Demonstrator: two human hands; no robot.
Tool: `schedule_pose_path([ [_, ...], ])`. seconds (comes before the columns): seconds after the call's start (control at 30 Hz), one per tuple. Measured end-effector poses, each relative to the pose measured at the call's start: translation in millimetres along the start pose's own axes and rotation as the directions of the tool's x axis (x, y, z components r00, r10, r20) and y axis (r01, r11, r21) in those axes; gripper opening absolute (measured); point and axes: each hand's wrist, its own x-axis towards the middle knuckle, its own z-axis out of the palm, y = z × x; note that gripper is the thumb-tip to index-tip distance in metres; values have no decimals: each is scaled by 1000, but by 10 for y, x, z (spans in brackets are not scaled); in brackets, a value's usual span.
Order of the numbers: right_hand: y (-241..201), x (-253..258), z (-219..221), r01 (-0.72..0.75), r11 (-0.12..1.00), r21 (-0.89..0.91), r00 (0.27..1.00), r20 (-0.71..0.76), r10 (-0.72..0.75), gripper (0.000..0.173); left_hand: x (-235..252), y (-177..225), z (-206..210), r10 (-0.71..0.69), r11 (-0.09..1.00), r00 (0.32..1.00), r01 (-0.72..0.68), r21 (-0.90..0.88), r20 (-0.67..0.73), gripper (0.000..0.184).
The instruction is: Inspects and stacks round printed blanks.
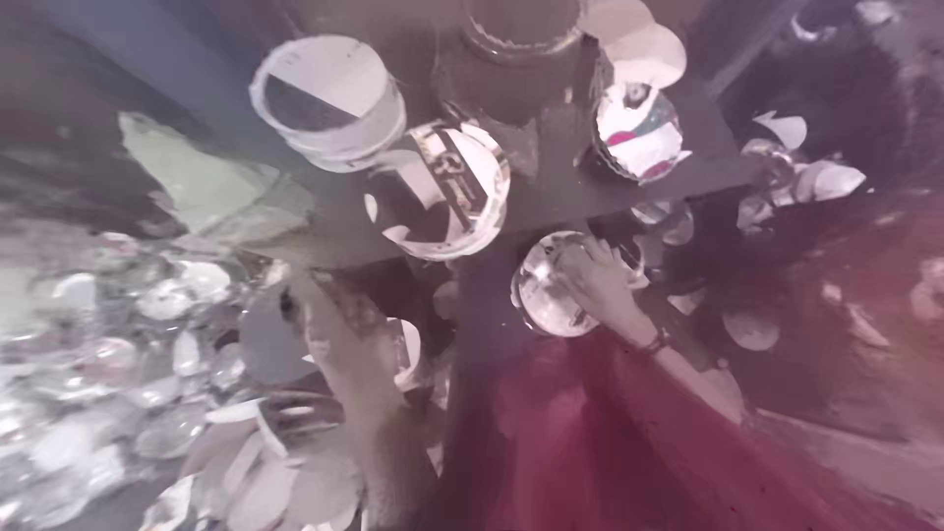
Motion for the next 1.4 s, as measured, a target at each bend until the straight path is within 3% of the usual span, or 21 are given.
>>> schedule_pose_path([
  [0.07, 132, -62, 55, -227, 963, -148, 964, 109, 244, 75, -279, -133, -141, -6, 994, 973, -20, 110, 231, 20],
  [0.1, 192, -82, 62, -295, 940, -172, 941, 118, 317, 77, -382, -171, -143, -57, 991, 963, 23, 132, 262, 21],
  [0.17, 318, -143, 41, -307, 939, -155, 949, 30, 315, 58, -511, -257, -112, -134, 978, 956, 85, 190, 262, 22],
  [0.23, 370, -171, -66, -211, 978, -7, 969, -130, 208, 34, -554, -349, -107, -169, 960, 938, 86, 267, 304, 35],
  [0.3, 340, -184, -176, -142, 976, 163, 946, -269, 182, 19, -600, -403, -16, -198, 960, 927, 118, 252, 318, 41],
  [0.37, 278, -202, -215, -127, 941, 314, 949, -238, 208, 17, -675, -470, 144, -198, 974, 929, 150, 169, 313, 35],
  [0.5, -56, -235, -83, -228, 790, 569, 967, 36, 253, 26, -769, -694, 397, -165, 981, 892, 103, 166, 421, 32],
  [0.57, -74, -200, -51, -184, 849, 496, 978, 10, 207, 30, -778, -714, 421, -176, 964, 910, 83, 253, 376, 34],
  [0.63, 81, -107, -21, -131, 968, 216, 991, 11, 132, 32, -760, -678, 372, -182, 942, 935, 76, 326, 306, 36],
  [0.7, 256, -39, 80, -148, 989, -15, 984, 100, 148, 50, -733, -658, 282, -169, 931, 956, 76, 357, 238, 33],
  [0.73, 299, -26, 110, -151, 988, -42, 984, 92, 155, 51, -713, -657, 243, -155, 929, 966, 72, 363, 205, 32],
  [0.8, 279, -8, 68, -95, 995, 8, 995, -31, 95, 35, -668, -674, 196, -102, 933, 982, 39, 357, 160, 33],
  [0.9, 228, -14, 59, 14, 955, 295, 961, -267, 69, 12, -648, -708, 129, -26, 949, 986, -27, 313, 162, 37],
  [0.97, 193, -28, 54, -30, 855, 518, 972, -183, 146, 13, -629, -720, 146, -38, 959, 979, -21, 283, 201, 38],
  [1.03, 56, -88, -8, -217, 723, 655, 970, 66, 232, 17, -633, -741, 180, -77, 955, 953, -15, 298, 294, 44],
  [1.13, -244, -142, -180, -438, 618, 652, 889, 415, 192, 26, -707, -766, 231, -132, 940, 911, -9, 340, 390, 38],
  [1.2, -297, -151, -271, -414, 642, 646, 866, 496, 59, 32, -772, -721, 245, -204, 945, 880, 61, 322, 430, 37],
  [1.3, -268, -11, -501, -255, 814, 522, 861, 506, -55, 40, -874, -662, 182, -250, 964, 812, 160, 210, 527, 32],
  [1.37, -324, 204, -616, -145, 888, 436, 934, 357, -22, 36, -1005, -603, 174, -298, 954, 739, 241, 177, 604, 30],
  [1.4, -359, 361, -589, -36, 916, 399, 979, 198, -47, 29, -1074, -573, 203, -334, 940, 700, 300, 165, 631, 27],
])
